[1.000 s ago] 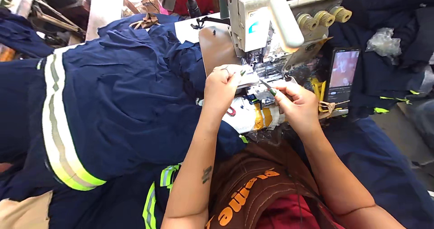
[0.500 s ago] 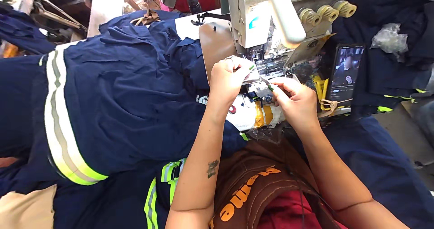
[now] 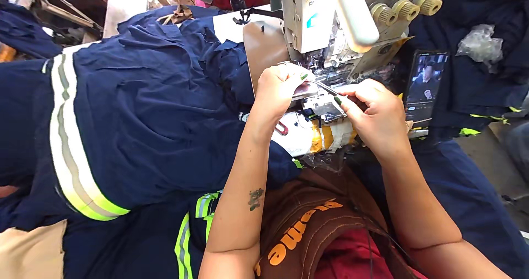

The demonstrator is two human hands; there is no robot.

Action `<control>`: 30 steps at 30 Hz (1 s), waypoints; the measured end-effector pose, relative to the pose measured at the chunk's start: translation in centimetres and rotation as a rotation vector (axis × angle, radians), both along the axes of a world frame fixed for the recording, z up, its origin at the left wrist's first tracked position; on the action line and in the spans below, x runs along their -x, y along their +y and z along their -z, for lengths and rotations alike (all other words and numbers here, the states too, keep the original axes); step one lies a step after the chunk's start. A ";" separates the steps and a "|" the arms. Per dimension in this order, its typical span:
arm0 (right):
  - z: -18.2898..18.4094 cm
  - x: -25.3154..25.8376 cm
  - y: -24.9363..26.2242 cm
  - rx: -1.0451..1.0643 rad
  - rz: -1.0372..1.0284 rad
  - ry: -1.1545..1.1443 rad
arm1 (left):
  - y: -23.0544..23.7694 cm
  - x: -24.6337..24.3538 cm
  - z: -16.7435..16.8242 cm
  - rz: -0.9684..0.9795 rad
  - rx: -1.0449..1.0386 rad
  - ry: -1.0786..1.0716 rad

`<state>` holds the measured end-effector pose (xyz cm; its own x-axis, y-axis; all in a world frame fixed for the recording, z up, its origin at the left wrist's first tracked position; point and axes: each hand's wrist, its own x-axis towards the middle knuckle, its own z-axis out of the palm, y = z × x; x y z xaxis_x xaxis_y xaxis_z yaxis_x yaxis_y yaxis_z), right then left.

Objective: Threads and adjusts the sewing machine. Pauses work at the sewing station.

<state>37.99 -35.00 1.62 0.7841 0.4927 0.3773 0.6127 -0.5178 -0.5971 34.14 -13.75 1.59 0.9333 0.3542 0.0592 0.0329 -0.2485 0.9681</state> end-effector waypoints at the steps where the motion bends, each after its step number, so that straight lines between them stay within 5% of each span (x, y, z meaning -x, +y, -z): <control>1: 0.0 0.0 0.1 0.004 -0.002 -0.010 | 0.0 0.0 0.0 0.004 -0.020 0.000; 15: 0.1 -0.2 -0.1 -0.038 -0.025 0.095 | 0.3 0.0 1.0 0.033 -0.289 -0.054; 25: 2.5 -1.5 0.2 -0.325 0.018 0.436 | 0.2 0.6 0.7 -0.089 0.018 -0.065; 30: 3.4 -2.9 0.0 -0.210 0.076 0.271 | 0.3 0.9 0.8 -0.108 0.067 -0.132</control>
